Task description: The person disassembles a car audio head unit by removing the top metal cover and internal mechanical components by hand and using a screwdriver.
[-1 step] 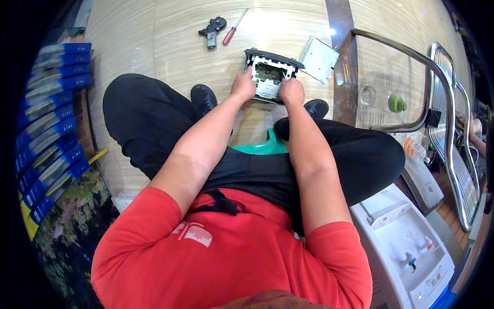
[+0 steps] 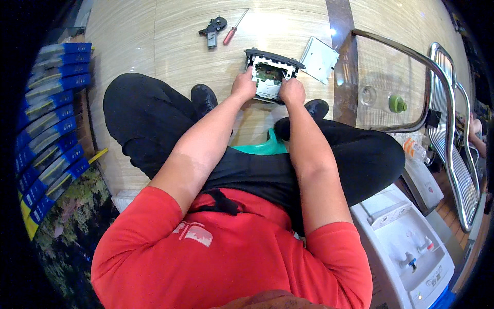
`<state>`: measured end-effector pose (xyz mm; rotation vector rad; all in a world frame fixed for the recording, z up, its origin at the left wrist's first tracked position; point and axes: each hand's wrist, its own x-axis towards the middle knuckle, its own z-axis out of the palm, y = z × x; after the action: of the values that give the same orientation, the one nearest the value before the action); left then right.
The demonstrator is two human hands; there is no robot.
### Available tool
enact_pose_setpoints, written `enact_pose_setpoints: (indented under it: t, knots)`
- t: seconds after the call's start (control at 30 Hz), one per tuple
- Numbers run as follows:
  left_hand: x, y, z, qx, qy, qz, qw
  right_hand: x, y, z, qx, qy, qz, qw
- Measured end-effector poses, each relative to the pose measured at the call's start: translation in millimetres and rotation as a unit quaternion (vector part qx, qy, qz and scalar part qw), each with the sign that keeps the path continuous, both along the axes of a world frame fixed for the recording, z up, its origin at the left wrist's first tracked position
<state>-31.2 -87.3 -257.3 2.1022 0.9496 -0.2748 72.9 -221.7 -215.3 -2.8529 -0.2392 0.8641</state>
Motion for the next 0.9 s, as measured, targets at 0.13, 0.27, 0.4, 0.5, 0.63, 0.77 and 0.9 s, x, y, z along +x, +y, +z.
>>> enact_pose_setpoints:
  t: [0.13,0.27,0.4,0.5,0.63,0.77,0.9]
  knots:
    - [0.5,-0.3,0.9,0.019,0.006,-0.008,1.0,3.4,-2.4,-2.2,-0.007,0.003,0.041,0.999]
    - [1.7,0.7,6.3,0.016,0.033,-0.015,0.999,2.7,-1.8,-4.9,-0.004,0.001,0.037,0.999]
    - [2.3,0.5,12.6,0.016,0.056,-0.032,0.998,2.2,-1.4,-1.2,0.005,0.008,0.025,1.0]
    - [1.4,1.3,12.9,0.013,0.05,-0.021,0.998,1.2,1.7,-0.3,-0.012,0.017,0.023,1.0]
    - [-0.6,0.8,9.3,-0.011,-0.006,0.007,1.0,2.3,0.1,-4.5,-0.008,0.002,0.032,0.999]
    - [-2.1,-0.1,4.5,-0.013,-0.014,0.018,1.0,2.9,-0.5,-7.0,-0.009,-0.01,0.045,0.999]
    - [-0.8,2.1,6.4,0.001,0.015,0.021,1.0,3.9,1.0,-1.2,-0.015,-0.004,0.049,0.999]
